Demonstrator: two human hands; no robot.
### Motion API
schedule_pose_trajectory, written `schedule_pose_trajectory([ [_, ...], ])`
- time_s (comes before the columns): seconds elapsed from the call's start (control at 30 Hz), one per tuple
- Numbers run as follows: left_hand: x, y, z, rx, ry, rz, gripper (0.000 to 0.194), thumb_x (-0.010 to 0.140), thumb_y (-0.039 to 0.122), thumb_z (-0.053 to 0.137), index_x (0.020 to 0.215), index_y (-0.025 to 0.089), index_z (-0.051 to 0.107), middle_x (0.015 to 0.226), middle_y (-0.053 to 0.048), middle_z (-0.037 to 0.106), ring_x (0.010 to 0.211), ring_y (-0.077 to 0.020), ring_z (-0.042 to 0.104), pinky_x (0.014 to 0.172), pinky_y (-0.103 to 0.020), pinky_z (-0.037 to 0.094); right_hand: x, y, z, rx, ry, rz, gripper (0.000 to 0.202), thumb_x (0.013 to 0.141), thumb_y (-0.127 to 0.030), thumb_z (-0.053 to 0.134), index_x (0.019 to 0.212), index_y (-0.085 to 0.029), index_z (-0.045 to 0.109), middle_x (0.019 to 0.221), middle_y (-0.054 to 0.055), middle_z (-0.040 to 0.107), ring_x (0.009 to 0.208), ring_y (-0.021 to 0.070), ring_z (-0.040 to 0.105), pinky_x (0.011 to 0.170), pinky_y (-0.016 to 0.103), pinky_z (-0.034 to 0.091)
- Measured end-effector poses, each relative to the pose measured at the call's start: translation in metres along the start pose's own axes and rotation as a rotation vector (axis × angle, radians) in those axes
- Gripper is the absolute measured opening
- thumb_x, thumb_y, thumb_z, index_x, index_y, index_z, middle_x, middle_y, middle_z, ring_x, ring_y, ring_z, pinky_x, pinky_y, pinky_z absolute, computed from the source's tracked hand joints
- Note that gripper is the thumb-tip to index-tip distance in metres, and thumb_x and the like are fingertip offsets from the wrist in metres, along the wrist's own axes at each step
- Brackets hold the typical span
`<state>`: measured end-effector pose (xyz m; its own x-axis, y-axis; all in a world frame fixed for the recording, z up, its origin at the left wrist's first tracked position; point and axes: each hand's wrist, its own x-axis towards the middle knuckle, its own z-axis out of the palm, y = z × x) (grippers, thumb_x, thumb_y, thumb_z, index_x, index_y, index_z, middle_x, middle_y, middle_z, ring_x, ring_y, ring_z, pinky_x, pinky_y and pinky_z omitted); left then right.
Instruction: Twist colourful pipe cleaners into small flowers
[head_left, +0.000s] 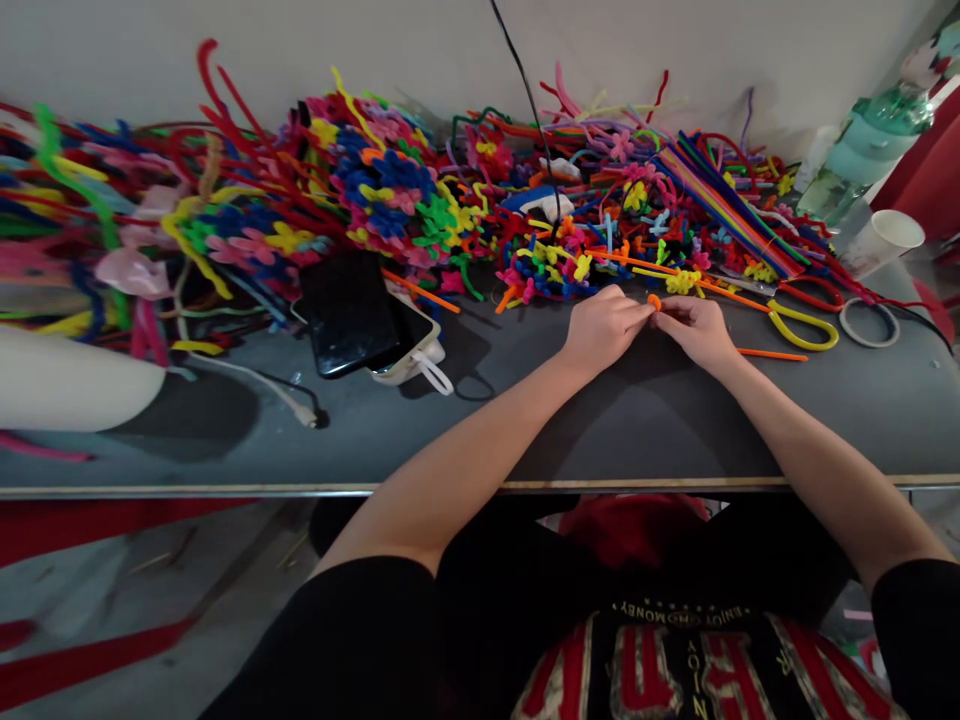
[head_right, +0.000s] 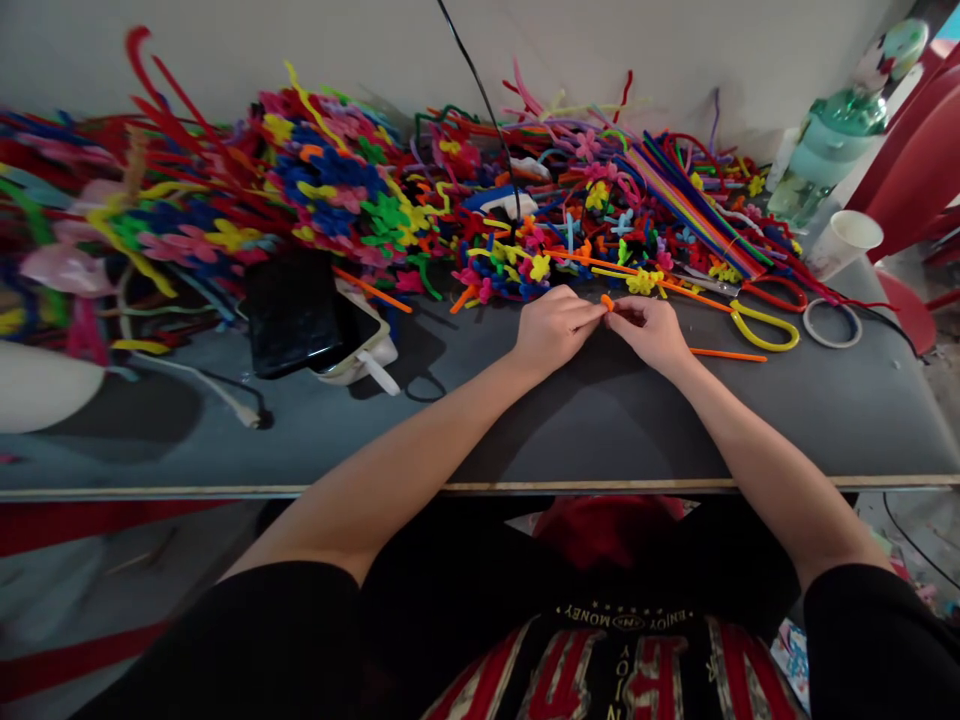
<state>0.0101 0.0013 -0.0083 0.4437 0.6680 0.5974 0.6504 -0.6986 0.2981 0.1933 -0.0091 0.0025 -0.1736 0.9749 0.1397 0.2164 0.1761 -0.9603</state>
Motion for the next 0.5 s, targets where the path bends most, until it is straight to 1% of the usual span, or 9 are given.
schedule_pose_trajectory([
  [0.1,0.001,-0.003,0.001,0.0,-0.032,-0.002,0.04,0.104,0.038,0.039,0.108,0.028,0.077,0.091,-0.005,0.078,0.085,-0.0197,0.063,0.067,-0.032,0.047,0.003,0.0,-0.001,0.029,0.013,0.015,0.024,0.071,-0.04,0.073,0.078,-0.017,0.074,0.073,0.003,0.072,0.069,0.0144,0.065,0.072,0.03,0.054],
  [0.2,0.002,-0.008,0.003,-0.018,-0.039,0.015,0.033,0.101,0.042,0.048,0.116,0.027,0.074,0.095,-0.007,0.078,0.09,-0.021,0.065,0.071,-0.033,0.05,0.004,-0.003,-0.002,0.031,0.048,0.045,0.028,0.071,-0.044,0.074,0.073,-0.016,0.072,0.06,0.0,0.063,0.056,0.01,0.054,0.058,0.026,0.045],
  [0.27,0.002,-0.01,0.003,-0.042,0.001,0.045,0.032,0.1,0.041,0.051,0.119,0.027,0.073,0.097,-0.007,0.078,0.092,-0.02,0.066,0.077,-0.033,0.052,0.004,-0.005,-0.002,0.048,0.057,0.065,0.031,0.07,-0.047,0.075,0.071,-0.016,0.071,0.056,-0.003,0.056,0.052,0.0076,0.045,0.05,0.024,0.036],
  [0.33,0.003,-0.012,0.003,-0.059,0.073,0.052,0.032,0.101,0.038,0.049,0.12,0.025,0.072,0.098,-0.006,0.078,0.091,-0.0185,0.068,0.083,-0.034,0.053,0.004,-0.008,-0.003,0.091,0.044,0.086,0.034,0.069,-0.049,0.075,0.071,-0.016,0.069,0.053,-0.005,0.049,0.049,0.0059,0.038,0.047,0.023,0.028],
  [0.4,0.004,-0.014,0.001,-0.065,0.133,0.044,0.033,0.103,0.037,0.046,0.12,0.024,0.071,0.1,-0.006,0.078,0.093,-0.0181,0.068,0.087,-0.035,0.053,0.004,-0.009,-0.006,0.147,-0.011,0.111,0.036,0.069,-0.051,0.075,0.072,-0.016,0.067,0.052,-0.007,0.043,0.047,0.0047,0.032,0.045,0.023,0.022],
  [0.5,0.005,-0.016,-0.002,-0.08,0.147,0.067,0.035,0.104,0.038,0.042,0.117,0.025,0.072,0.102,-0.006,0.077,0.098,-0.0182,0.068,0.089,-0.037,0.053,0.004,-0.011,-0.011,0.204,-0.166,0.135,0.037,0.07,-0.051,0.075,0.072,-0.016,0.064,0.049,-0.009,0.037,0.044,0.004,0.027,0.044,0.023,0.017],
])
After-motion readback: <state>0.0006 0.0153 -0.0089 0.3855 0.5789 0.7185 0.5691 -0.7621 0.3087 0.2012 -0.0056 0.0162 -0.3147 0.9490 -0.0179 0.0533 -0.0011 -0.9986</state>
